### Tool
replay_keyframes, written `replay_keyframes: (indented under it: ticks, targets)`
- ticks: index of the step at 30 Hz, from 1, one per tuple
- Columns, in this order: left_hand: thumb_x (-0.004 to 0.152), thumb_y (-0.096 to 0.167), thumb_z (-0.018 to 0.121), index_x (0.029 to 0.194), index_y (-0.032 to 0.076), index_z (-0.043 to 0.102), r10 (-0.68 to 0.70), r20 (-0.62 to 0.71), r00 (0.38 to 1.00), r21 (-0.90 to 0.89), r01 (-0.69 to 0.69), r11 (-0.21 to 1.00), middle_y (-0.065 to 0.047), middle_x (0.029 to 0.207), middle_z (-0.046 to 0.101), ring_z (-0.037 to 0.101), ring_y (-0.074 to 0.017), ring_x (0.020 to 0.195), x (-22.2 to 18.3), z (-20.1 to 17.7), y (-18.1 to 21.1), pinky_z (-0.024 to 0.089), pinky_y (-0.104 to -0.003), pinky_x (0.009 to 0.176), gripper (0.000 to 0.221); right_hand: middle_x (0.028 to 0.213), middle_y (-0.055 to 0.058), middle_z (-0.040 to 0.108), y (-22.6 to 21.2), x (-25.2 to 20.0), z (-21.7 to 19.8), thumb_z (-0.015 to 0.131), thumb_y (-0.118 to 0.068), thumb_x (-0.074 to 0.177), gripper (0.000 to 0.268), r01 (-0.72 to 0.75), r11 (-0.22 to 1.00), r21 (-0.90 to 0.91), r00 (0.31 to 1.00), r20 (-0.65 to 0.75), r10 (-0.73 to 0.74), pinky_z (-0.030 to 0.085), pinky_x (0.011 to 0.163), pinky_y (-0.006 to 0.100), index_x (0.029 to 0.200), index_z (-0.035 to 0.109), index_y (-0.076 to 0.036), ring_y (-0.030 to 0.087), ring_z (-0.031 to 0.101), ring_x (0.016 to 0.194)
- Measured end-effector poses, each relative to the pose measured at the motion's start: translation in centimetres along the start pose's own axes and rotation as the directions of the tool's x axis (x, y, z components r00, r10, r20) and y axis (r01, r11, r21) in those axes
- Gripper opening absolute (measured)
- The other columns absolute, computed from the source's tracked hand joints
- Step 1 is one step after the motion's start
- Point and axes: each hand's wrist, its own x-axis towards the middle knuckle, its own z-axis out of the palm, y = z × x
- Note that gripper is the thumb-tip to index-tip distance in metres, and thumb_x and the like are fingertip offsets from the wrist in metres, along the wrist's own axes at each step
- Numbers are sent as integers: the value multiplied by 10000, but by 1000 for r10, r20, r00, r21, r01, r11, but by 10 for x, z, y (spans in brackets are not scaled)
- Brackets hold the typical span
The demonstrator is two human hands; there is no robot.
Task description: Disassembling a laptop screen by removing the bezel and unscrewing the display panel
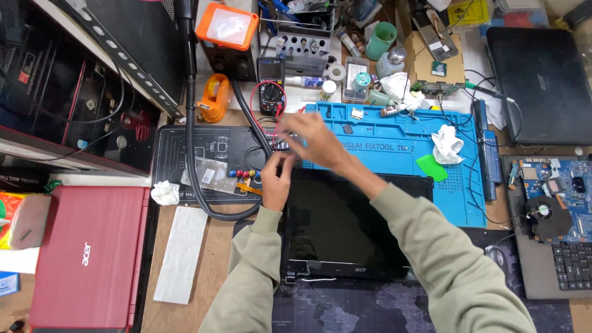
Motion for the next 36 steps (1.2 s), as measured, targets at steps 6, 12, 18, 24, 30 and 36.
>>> replay_keyframes:
  ticks: [6, 12, 18, 24, 30, 36]
  targets:
    - [1084, 141, 563, 878, 61, 658, -79, -52, 996, -229, 65, 971, -47, 809, 644, 535, -92, 884, 2, -5, 20, 496, -308, 858, 241, 1000, 172, 761, -3, -32, 23, 690, -65, 979, 95, -29, 894, 448, 997, -57, 61, 592, 859, 419, 1060, 723, -30, 341, 752, 975]
    - [1087, 138, 555, 888, 51, 700, -136, -22, 990, -246, 126, 961, -56, 844, 692, 558, -99, 895, 5, -10, 22, 504, -323, 883, 261, 979, 86, 789, 4, -47, 36, 749, -95, 936, 107, -95, 866, 490, 979, -113, 171, 605, 848, 354, 1043, 739, -97, 244, 768, 947]
    - [1082, 101, 548, 905, 38, 731, -78, 21, 997, -178, 81, 981, -104, 840, 674, 620, -141, 877, 4, -7, 22, 502, -342, 872, 263, 960, 131, 776, 11, -54, 40, 719, -32, 950, 99, -76, 915, 395, 981, -135, 140, 623, 798, 354, 1047, 733, -48, 272, 768, 902]
    - [1079, 80, 513, 957, 3, 749, -29, 51, 998, -101, 35, 994, -145, 929, 694, 649, -209, 977, 4, -7, 20, 498, -409, 935, 276, 987, 119, 746, 19, -49, 27, 728, -35, 945, 86, -17, 967, 255, 988, -141, 55, 623, 801, 367, 1027, 728, -59, 280, 751, 928]
    - [1091, 115, 498, 1213, 35, 748, -8, 88, 996, -53, 13, 999, -179, 940, 692, 673, -269, 918, 2, -4, 34, 529, -425, 870, 290, 1166, 106, 636, 90, -43, 11, 771, -73, 945, 78, -267, 963, 24, 922, -284, 263, 576, 915, 504, 977, 710, -109, 339, 688, 1061]
    - [1089, 139, 510, 1181, 95, 772, 5, 97, 995, 16, -7, 1000, -127, 916, 699, 687, -261, 882, 0, -1, 28, 539, -396, 832, 281, 1231, 88, 542, 111, -49, 11, 806, -109, 909, 62, -424, 905, -15, 872, -275, 404, 494, 966, 571, 901, 749, -133, 369, 628, 1136]
